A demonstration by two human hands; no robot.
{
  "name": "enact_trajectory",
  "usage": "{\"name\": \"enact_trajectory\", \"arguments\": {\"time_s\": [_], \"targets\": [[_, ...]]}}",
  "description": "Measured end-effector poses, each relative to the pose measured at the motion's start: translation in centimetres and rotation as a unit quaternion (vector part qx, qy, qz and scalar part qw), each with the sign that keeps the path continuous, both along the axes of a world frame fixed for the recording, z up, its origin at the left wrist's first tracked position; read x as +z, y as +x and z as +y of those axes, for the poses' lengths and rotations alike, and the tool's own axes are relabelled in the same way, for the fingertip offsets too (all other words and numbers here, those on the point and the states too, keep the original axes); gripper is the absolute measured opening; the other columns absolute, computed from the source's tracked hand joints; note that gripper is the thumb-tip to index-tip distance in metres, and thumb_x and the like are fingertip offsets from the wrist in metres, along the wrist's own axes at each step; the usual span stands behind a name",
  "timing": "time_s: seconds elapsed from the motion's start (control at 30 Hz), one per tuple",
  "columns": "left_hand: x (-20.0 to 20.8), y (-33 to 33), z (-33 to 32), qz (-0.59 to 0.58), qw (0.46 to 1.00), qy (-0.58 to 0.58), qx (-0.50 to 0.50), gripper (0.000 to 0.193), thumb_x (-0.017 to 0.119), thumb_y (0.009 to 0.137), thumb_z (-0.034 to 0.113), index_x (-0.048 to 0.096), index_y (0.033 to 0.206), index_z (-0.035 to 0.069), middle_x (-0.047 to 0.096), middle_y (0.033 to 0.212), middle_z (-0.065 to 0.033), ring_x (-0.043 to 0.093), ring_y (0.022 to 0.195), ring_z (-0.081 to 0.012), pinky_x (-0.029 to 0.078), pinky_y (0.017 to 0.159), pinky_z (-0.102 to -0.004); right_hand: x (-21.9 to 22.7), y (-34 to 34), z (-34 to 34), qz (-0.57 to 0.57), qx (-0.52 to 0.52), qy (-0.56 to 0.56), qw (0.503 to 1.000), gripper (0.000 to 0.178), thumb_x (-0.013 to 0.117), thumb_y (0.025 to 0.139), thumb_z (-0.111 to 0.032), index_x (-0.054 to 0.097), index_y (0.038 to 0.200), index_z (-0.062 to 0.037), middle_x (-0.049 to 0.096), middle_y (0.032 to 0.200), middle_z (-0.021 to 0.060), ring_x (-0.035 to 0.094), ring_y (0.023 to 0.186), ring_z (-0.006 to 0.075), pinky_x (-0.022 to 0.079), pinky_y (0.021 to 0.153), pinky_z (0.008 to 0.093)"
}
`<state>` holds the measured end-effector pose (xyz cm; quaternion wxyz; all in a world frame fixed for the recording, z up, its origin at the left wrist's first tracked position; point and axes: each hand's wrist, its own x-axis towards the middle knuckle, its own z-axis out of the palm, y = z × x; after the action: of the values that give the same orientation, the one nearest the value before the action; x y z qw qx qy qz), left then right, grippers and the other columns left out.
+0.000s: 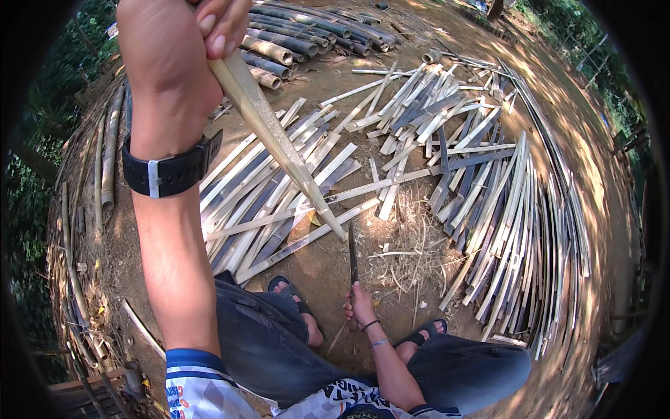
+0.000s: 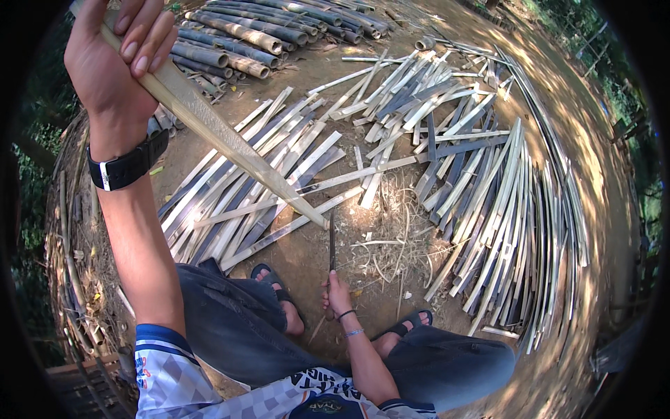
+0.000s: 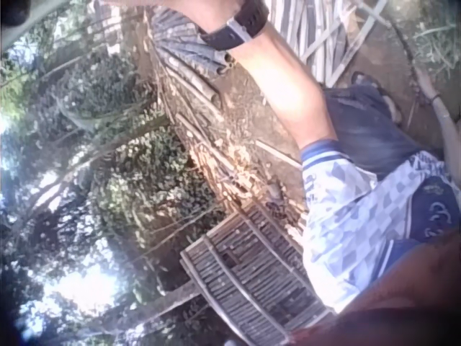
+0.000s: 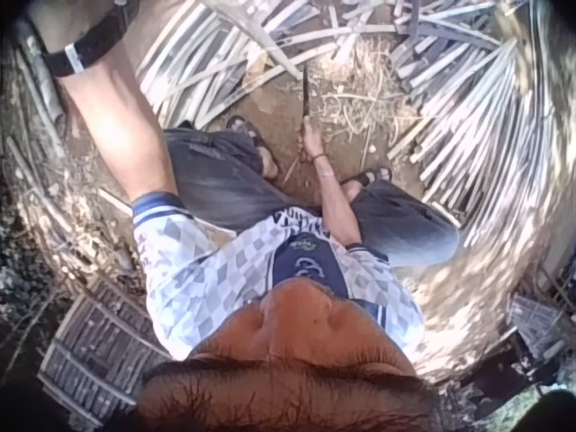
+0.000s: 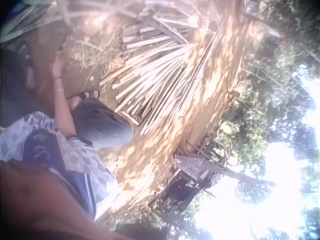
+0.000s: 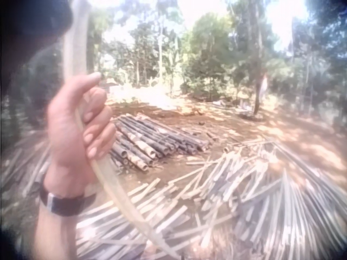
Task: The person shaves a piece of bamboo by hand using a large knife, repeatedly drawing the blade along the surface to remove layers.
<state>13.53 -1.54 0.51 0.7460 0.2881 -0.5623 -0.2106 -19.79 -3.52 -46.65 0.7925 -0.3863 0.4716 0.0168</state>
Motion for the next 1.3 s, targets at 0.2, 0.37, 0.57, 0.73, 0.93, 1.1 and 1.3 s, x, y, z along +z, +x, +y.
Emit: {"name": "enact_trajectory", "arguments": {"time_s": [0.2, 0.37, 0.57, 0.73, 0.93, 1.1, 1.3], "targets": [[0.0, -6.0, -0.5, 0.061, 0.914, -0.069, 0.395, 0.044, 0.056, 0.09, 0.03, 0.041, 0.051, 0.017, 0.038, 0.038, 0.008, 0.034, 0.027, -0.0028, 0.032, 0.024, -0.0161, 4.7, 1.0, -1.7, -0.143, -0.063, -0.115, 0.981, 0.046, 0.036, 0.1, -0.047, 0.047, 0.085, -0.0047, 0.042, 0.052, 0.0011, 0.041, 0.037, 0.0099, 0.035, 0.035, 0.0255], [0.6, -6.3, -0.7, 0.055, 0.94, -0.059, 0.332, 0.046, 0.055, 0.091, 0.03, 0.04, 0.05, 0.016, 0.037, 0.037, 0.0061, 0.034, 0.026, -0.0036, 0.03, 0.023, -0.0168, -3.2, -1.3, 2.1, 0.02, 0.042, -0.146, 0.988, 0.049, 0.038, 0.099, -0.049, 0.046, 0.081, -0.0046, 0.042, 0.049, 0.0029, 0.04, 0.035, 0.0136, 0.035, 0.034, 0.0295], [0.8, -5.5, -0.8, 0.053, 0.964, -0.052, 0.256, 0.045, 0.056, 0.09, 0.028, 0.04, 0.05, 0.015, 0.036, 0.038, 0.0045, 0.034, 0.026, -0.0044, 0.029, 0.022, -0.0164, 4.3, 1.5, 1.5, -0.038, 0.023, -0.117, 0.992, 0.045, 0.037, 0.1, -0.045, 0.047, 0.083, -0.0045, 0.041, 0.049, 0.0023, 0.041, 0.036, 0.0126, 0.036, 0.035, 0.0292], [0.3, -5.7, -0.6, 0.025, 0.949, -0.052, 0.309, 0.046, 0.056, 0.091, 0.028, 0.04, 0.049, 0.015, 0.037, 0.037, 0.0041, 0.034, 0.026, -0.0044, 0.029, 0.022, -0.0166, 8.7, 1.8, 0.2, -0.216, -0.072, -0.129, 0.965, 0.044, 0.035, 0.101, -0.044, 0.047, 0.084, -0.0047, 0.045, 0.057, 0.0014, 0.044, 0.041, 0.0094, 0.035, 0.037, 0.0234], [1.1, -5.8, -0.5, 0.029, 0.957, -0.061, 0.283, 0.046, 0.055, 0.091, 0.027, 0.04, 0.05, 0.014, 0.037, 0.037, 0.004, 0.034, 0.026, -0.0045, 0.029, 0.022, -0.0168, -3.3, -1.2, 2.7, 0.041, 0.04, -0.099, 0.993, 0.052, 0.034, 0.099, -0.052, 0.046, 0.08, -0.0049, 0.038, 0.049, 0.0016, 0.038, 0.035, 0.0126, 0.034, 0.034, 0.0283], [1.0, -6.9, -0.6, 0.021, 0.964, -0.03, 0.262, 0.043, 0.054, 0.091, 0.026, 0.041, 0.052, 0.014, 0.036, 0.038, 0.0046, 0.034, 0.026, -0.0047, 0.03, 0.022, -0.0168, 4.1, 1.2, 0.5, -0.06, -0.02, -0.131, 0.989, 0.053, 0.033, 0.099, -0.053, 0.047, 0.083, -0.0047, 0.04, 0.049, 0.0018, 0.038, 0.034, 0.0133, 0.033, 0.034, 0.0277], [0.7, -6.4, -0.5, 0.027, 0.951, -0.038, 0.305, 0.044, 0.055, 0.091, 0.029, 0.041, 0.052, 0.015, 0.036, 0.038, 0.0061, 0.034, 0.027, -0.004, 0.03, 0.023, -0.0162, 8.6, 1.5, -0.5, -0.197, -0.088, -0.17, 0.962, 0.051, 0.032, 0.101, -0.048, 0.047, 0.084, -0.0023, 0.044, 0.052, 0.0029, 0.042, 0.037, 0.0119, 0.035, 0.035, 0.0258]]}}
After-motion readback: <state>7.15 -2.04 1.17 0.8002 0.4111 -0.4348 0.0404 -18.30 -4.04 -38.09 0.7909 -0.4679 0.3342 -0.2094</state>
